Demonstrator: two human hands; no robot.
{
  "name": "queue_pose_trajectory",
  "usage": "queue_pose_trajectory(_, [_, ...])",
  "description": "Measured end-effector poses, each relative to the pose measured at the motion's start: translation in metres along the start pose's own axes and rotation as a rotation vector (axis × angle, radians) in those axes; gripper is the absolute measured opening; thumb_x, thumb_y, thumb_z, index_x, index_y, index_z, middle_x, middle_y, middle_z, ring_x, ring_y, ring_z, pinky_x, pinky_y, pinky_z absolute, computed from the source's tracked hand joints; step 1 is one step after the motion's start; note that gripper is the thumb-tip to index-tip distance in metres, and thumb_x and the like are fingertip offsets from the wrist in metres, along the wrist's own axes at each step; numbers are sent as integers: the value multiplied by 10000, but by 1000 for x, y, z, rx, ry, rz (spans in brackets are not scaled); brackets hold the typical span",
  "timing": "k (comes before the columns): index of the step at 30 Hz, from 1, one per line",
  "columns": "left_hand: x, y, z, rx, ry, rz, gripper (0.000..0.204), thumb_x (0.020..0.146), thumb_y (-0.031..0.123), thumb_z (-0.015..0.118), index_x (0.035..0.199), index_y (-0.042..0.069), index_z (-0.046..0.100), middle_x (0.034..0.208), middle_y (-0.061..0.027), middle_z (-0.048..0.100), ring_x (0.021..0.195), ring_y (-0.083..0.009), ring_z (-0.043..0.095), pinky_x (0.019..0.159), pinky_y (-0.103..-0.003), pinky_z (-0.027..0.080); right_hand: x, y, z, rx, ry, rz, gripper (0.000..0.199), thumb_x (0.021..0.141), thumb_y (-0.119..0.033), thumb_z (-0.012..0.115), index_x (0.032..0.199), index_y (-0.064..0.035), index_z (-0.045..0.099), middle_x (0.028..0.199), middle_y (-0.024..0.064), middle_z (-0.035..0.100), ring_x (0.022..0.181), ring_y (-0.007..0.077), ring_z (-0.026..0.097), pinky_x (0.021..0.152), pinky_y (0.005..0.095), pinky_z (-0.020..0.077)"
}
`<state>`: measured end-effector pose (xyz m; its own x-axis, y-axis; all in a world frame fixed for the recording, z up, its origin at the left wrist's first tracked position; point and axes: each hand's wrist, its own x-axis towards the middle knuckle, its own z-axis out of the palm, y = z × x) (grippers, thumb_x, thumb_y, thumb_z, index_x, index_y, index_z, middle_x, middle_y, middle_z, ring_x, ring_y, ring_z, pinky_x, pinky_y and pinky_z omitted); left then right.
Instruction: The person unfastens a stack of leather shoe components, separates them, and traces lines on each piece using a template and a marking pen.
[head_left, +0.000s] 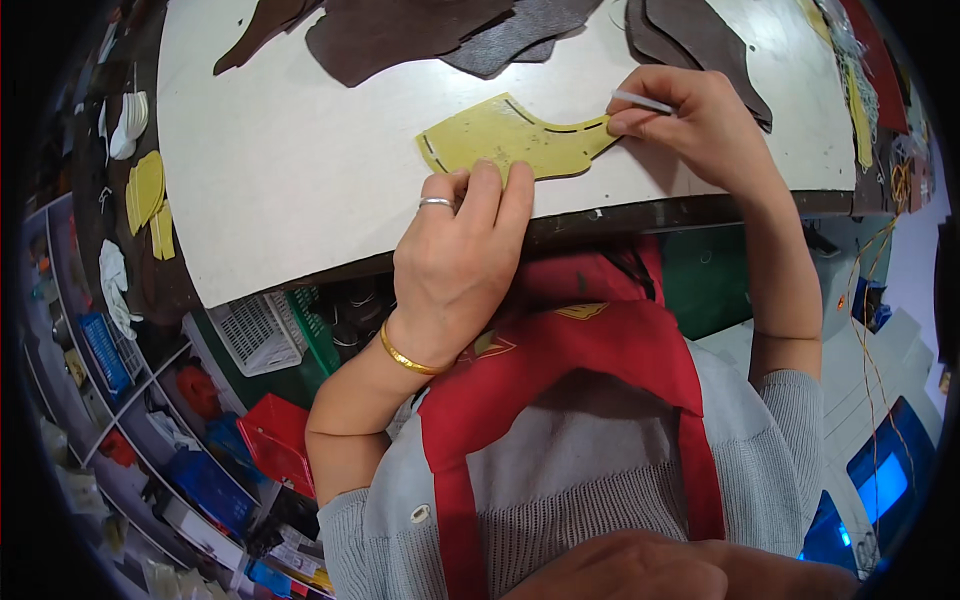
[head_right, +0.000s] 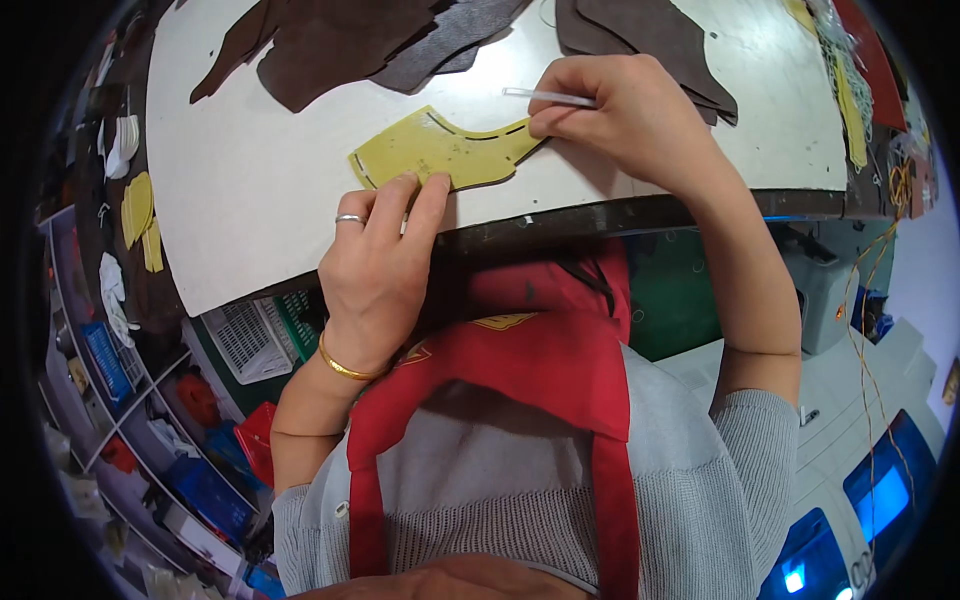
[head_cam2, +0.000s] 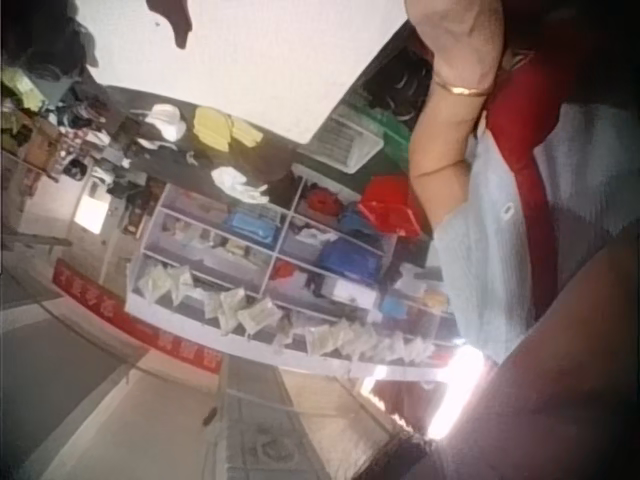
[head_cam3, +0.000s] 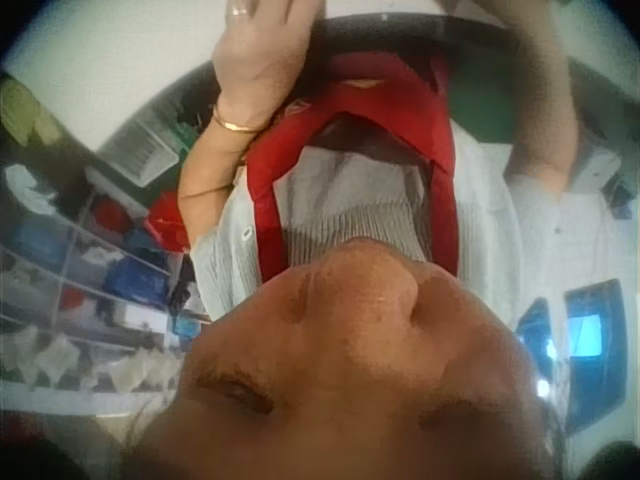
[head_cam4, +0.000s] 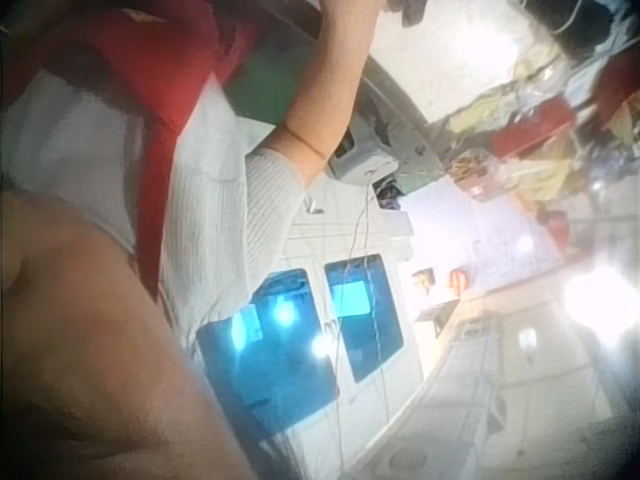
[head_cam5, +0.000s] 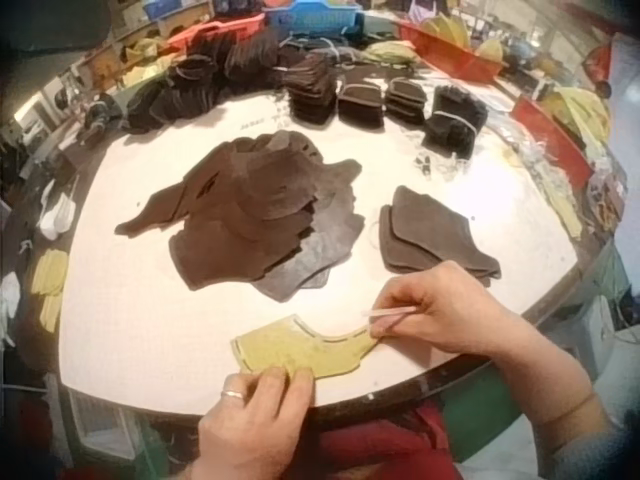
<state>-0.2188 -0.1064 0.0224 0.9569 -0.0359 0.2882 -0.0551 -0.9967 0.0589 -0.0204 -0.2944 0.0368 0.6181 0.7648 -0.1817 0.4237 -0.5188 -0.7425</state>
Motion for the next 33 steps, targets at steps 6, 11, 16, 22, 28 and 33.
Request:
queue_pose_trajectory(6, [5,6,-4,67,-66,71,505,808,85,640,1301,182,689,1069,-48,641,869,-235,612,648,-283,555,-17,2,12,-310,160,-228,186,827,-48,735,1013,-39,730,908,77,738,801,249,713,728,336,572])
queue_pose_trajectory(11, [3,11,7,26,-26,109,484,827,102,616,1307,100,681,1088,-108,641,886,-256,613,735,-339,557,-6,-9,5,-186,403,-300,140,910,-219,708,930,-81,722,899,61,699,758,274,663,655,378,524])
queue_pose_trajectory(16, [2,26,16,94,53,148,403,864,158,587,1213,-19,685,1155,-204,646,976,-313,643,865,-376,560,22,-55,18,-283,169,-585,178,923,-257,610,998,-151,731,803,54,632,814,282,653,654,421,520])
queue_pose_trajectory(22, [-5,28,22,32,124,118,402,874,211,560,1174,-26,685,1137,-219,633,984,-358,654,910,-429,564,54,-89,46,-348,-98,-567,200,931,-295,632,937,-119,725,724,91,675,675,328,674,590,450,516])
queue_pose_trajectory(28, [-8,31,21,8,54,100,403,878,205,561,1187,-14,699,1133,-215,632,970,-369,650,857,-422,581,65,-92,56,-220,-378,-547,216,931,-255,645,906,-46,688,722,135,707,676,352,700,605,459,536])
queue_pose_trajectory(33, [4,28,19,69,124,119,375,900,219,565,1185,7,687,1136,-181,638,919,-338,636,828,-397,581,85,-78,70,-441,110,-753,223,877,-220,667,1035,-64,655,777,154,711,730,351,714,618,447,558])
